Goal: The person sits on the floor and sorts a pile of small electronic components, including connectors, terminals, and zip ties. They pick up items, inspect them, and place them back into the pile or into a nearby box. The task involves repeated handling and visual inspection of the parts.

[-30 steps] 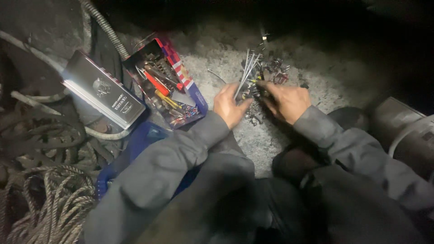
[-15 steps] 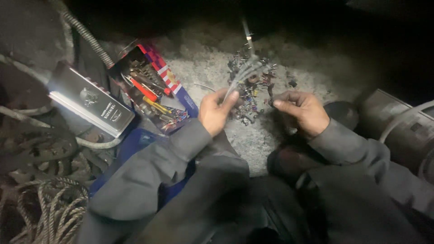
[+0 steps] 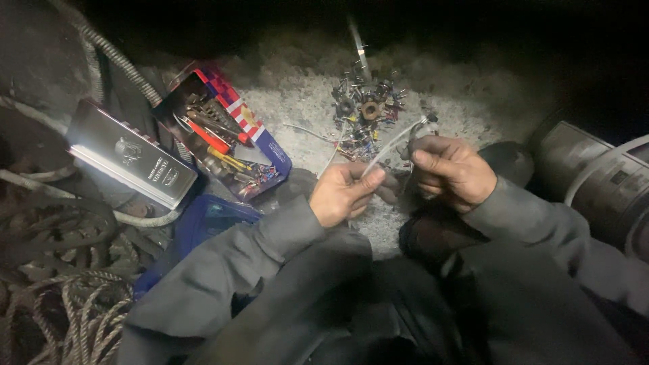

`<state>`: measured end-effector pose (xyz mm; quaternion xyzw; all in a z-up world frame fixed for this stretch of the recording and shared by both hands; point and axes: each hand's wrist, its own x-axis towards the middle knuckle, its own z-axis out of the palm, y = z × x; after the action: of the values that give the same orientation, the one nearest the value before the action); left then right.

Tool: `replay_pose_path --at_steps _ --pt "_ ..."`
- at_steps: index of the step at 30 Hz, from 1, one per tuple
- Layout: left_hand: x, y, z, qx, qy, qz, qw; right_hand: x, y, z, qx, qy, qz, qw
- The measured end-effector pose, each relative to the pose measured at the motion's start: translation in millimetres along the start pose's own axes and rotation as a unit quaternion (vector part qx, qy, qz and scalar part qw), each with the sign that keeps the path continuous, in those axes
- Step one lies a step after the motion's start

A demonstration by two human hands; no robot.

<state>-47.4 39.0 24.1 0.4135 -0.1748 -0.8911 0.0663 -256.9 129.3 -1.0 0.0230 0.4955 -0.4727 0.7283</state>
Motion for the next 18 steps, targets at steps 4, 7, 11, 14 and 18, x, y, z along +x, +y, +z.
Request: replay_pose_path --at_steps 4,7,11,14,18 --pt "-1 -7 1 0.002 -0.017 -0.03 0.999 2 15 -4 0.016 -0.013 0.012 1.0" --pt "-1 -13 5 -0.026 -0.003 -0.018 1.0 2 20 -1 0.016 -0.005 0.024 1.0" --pt "-3 -9 11 -0.024 0.012 -0.023 0.999 1 20 -3 -0.001 -0.01 0.029 1.0" --pt "-7 1 21 -0.026 0.02 -0.031 0.999 -2 13 9 -0.012 -0.001 0.027 1.0" --pt "-8 5 27 -0.042 0.017 -0.019 0.999 -4 9 17 -0.024 0.007 0.034 0.999"
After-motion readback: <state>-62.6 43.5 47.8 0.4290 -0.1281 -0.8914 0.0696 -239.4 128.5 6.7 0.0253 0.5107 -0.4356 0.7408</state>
